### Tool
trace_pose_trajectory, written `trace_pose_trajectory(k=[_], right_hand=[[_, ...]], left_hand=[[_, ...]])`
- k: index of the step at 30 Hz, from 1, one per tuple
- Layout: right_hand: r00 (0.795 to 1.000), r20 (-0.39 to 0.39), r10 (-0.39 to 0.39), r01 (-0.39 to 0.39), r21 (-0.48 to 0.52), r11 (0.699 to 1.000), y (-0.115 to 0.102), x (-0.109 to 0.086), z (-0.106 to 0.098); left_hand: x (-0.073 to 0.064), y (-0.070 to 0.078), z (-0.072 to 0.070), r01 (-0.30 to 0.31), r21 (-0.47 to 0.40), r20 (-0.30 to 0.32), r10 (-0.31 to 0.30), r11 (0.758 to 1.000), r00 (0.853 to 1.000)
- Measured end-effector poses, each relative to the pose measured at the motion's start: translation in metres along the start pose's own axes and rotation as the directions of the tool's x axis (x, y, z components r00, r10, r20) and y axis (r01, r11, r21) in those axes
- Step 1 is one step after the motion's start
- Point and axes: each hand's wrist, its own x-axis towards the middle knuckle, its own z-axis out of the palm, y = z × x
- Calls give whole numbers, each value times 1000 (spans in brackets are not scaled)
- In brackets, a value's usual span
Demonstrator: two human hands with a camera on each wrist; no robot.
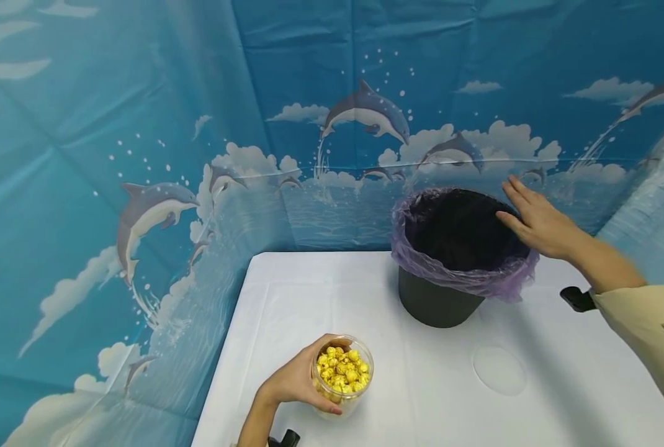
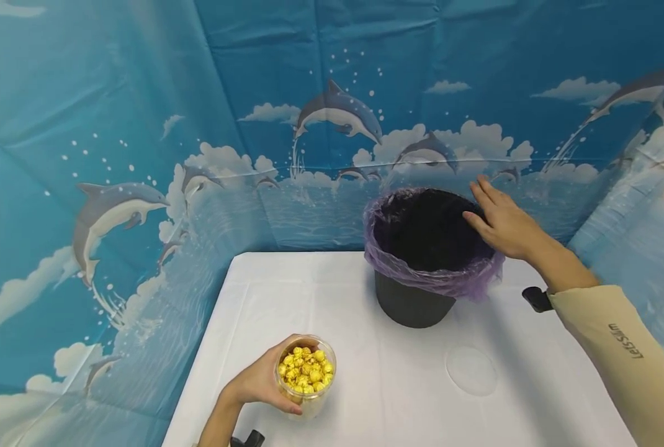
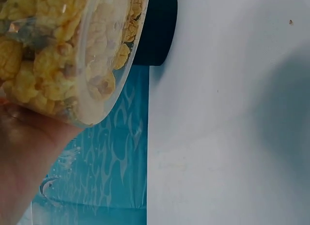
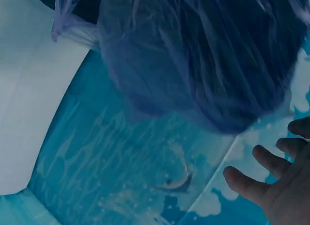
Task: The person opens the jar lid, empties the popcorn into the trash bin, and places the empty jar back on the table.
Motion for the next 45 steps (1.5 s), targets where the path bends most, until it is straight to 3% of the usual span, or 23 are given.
trace_pose_trajectory(k=[9,14,18,23,28,32,36,41,45], right_hand=[[997,76,20,-15,-68,998,6,4,28],[996,83,26,-18,-100,995,3,10,28],[995,93,44,-33,-115,993,1,12,26],[992,101,71,-58,-131,990,1,11,23],[990,105,94,-78,-147,986,-1,10,27],[990,101,93,-78,-145,986,-3,11,30],[991,99,93,-78,-138,987,-3,11,30],[991,94,94,-82,-123,989,-2,10,29],[991,93,96,-85,-115,990,-1,10,31]], left_hand=[[-1,-9,6,-14,-11,-9,14,1000,1000],[2,-7,5,5,42,-40,-3,999,999],[13,1,3,41,97,-90,-33,994,995],[38,19,-7,58,142,-217,-26,988,976],[68,42,-26,41,221,-339,37,974,940],[93,68,-48,16,273,-391,95,962,915],[118,98,-68,-7,345,-400,154,939,903],[153,130,-83,-51,428,-366,225,902,903],[180,148,-87,-61,529,-327,270,846,905]])
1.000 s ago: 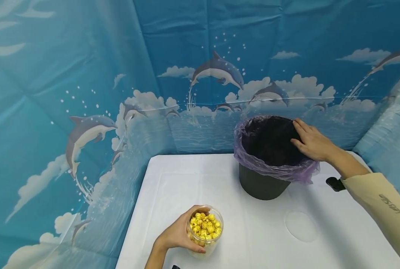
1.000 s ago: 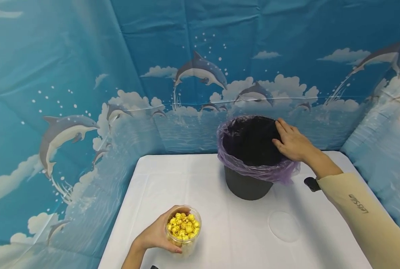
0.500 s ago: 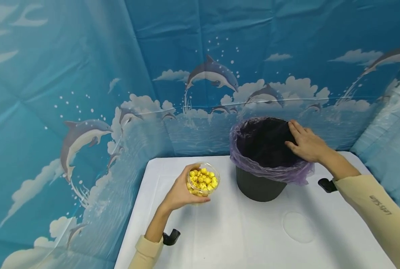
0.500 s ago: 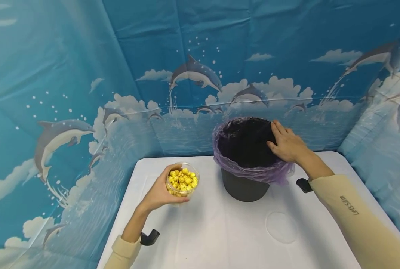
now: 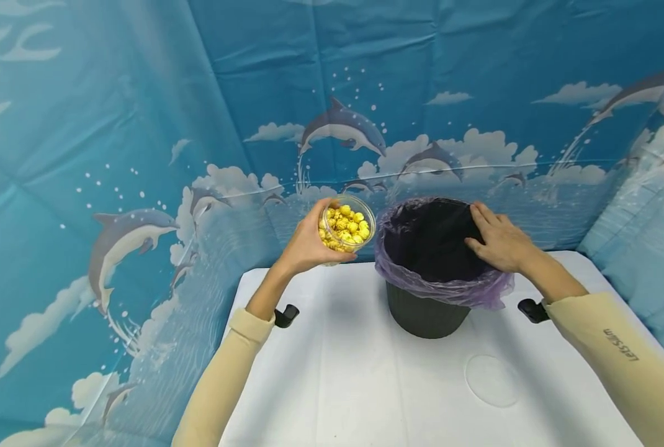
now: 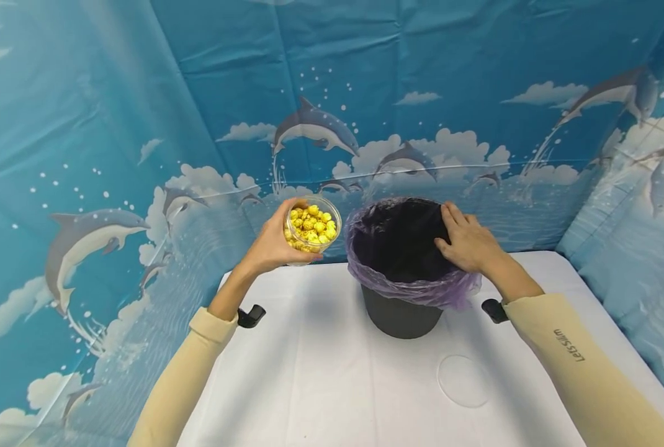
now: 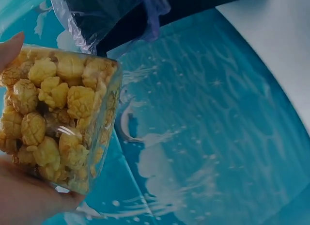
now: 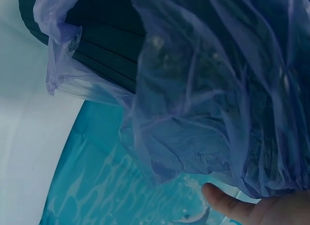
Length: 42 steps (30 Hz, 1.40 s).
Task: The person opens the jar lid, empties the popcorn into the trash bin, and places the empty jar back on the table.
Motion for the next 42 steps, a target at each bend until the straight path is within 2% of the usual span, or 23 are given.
trace_pose_trajectory(k=[6,10,13,14,20,22,29,34,39,40,42], right_hand=[[1000,-16,8,-8,8,1000,0,-1,1],[1000,-16,12,-11,15,1000,-1,-2,1],[1000,-17,14,-13,19,1000,-1,-3,0],[1000,-19,15,-14,19,1000,-1,-3,0],[999,-23,25,-25,24,999,-1,-5,0],[999,-19,32,-31,26,999,-1,-6,0],[999,-14,35,-34,23,999,-4,-7,-1],[1000,-18,23,-22,19,1000,-4,-7,-2],[1000,-22,13,-13,16,1000,-3,-7,0],[1000,-24,11,-11,17,1000,-3,-7,0],[1000,-26,9,-9,18,1000,-3,-7,0]], left_hand=[[34,18,10,-54,184,33,48,981,998],[50,30,18,-104,323,65,88,941,994],[59,38,24,-154,444,91,127,883,988],[61,40,26,-172,488,99,141,856,985],[71,50,38,-248,716,141,213,652,967],[73,52,41,-262,748,146,235,609,961],[80,54,46,-295,818,149,315,493,938],[82,54,49,-315,855,191,316,411,929],[83,55,55,-328,868,216,311,373,925],[83,55,56,-332,869,218,317,368,923],[83,55,59,-341,876,221,345,342,912]])
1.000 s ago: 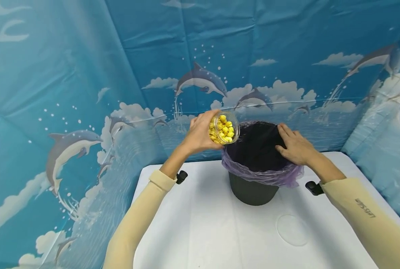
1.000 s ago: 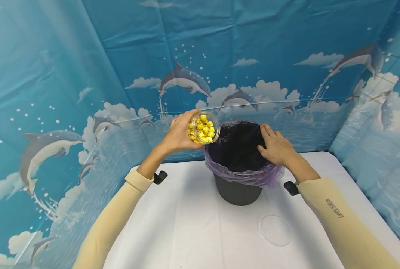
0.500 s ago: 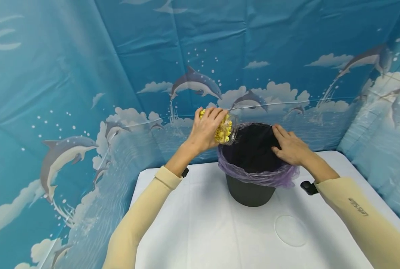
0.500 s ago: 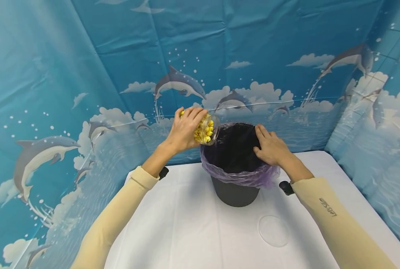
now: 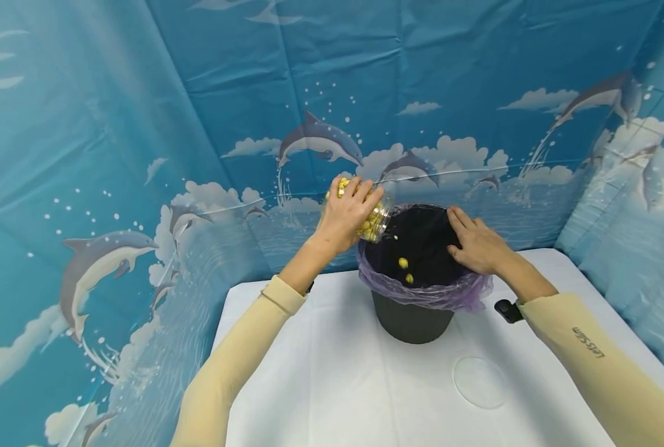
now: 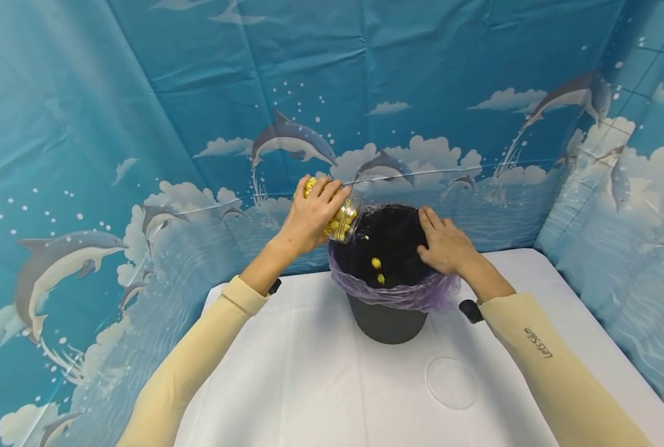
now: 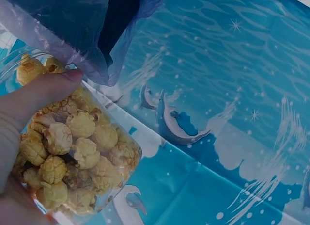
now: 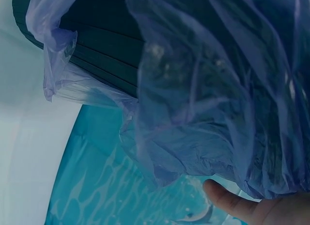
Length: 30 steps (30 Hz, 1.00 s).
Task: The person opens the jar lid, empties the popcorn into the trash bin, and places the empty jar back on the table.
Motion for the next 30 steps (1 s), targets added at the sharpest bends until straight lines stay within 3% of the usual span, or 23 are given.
trace_pose_trajectory(k=[4,7,14,30], right_hand=[[1000,0,-2,2,9,1000,-2,0,-1],[1000,0,1,-1,11,1000,-3,0,-1],[1000,-3,12,-12,-9,1000,-2,-2,-1],[1000,2,11,-11,-3,1000,-1,-2,0]], left_hand=[[0,3,2,-33,82,-40,37,996,999],[1,5,3,-50,128,-32,55,991,998],[1,11,5,-81,165,14,80,983,997],[1,14,11,-117,254,-26,128,960,991]])
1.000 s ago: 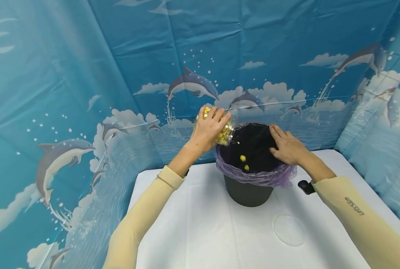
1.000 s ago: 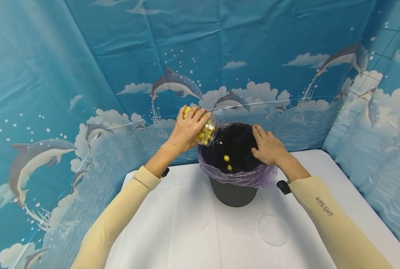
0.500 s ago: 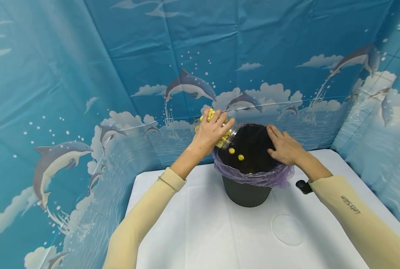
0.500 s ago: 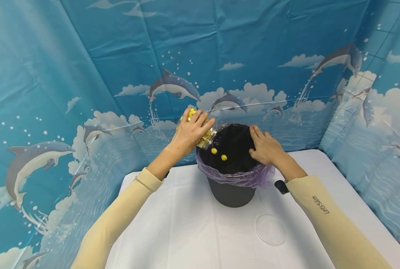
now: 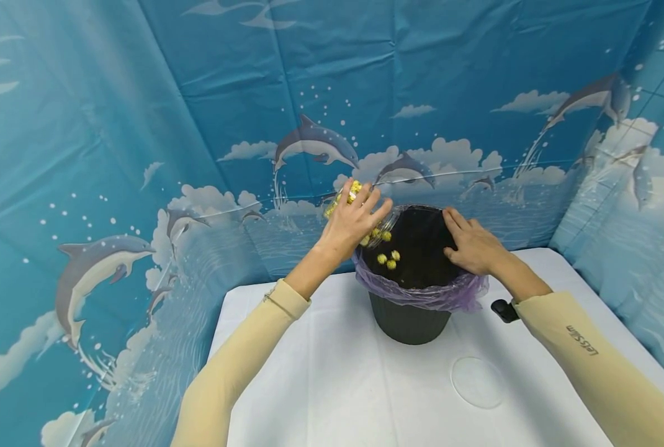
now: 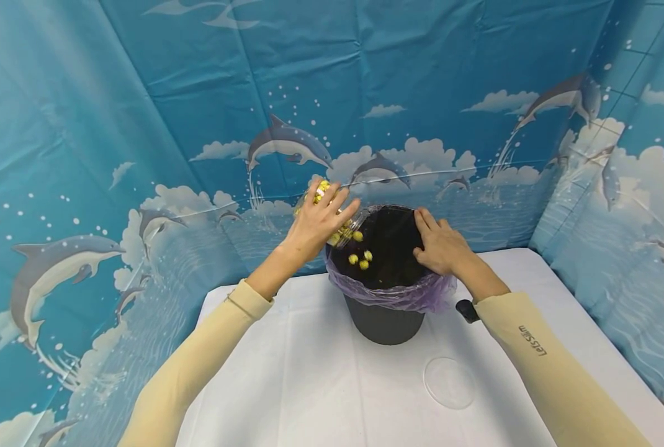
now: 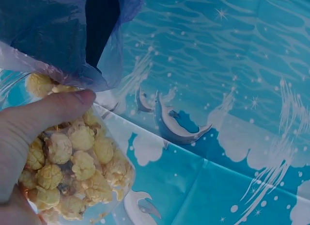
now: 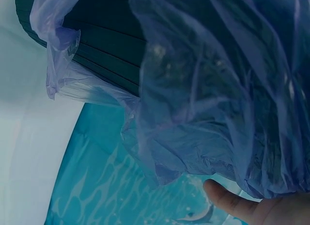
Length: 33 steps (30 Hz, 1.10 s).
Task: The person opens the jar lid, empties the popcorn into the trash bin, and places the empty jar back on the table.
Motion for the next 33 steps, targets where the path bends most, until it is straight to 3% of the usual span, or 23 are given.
trace_pose_trajectory(k=[6,13,23,33], right_hand=[[1000,2,3,-3,-4,1000,0,1,0],[1000,-1,-1,1,-20,1000,0,0,0],[1000,-11,-2,1,-29,1000,0,0,2],[1000,-28,-1,-1,-39,999,-2,-1,2]], left_hand=[[0,1,2,-10,55,-60,13,998,998],[0,4,5,-7,60,-125,15,998,992],[-3,6,2,-29,55,-69,33,998,997],[0,3,-1,-17,60,-102,23,998,994]])
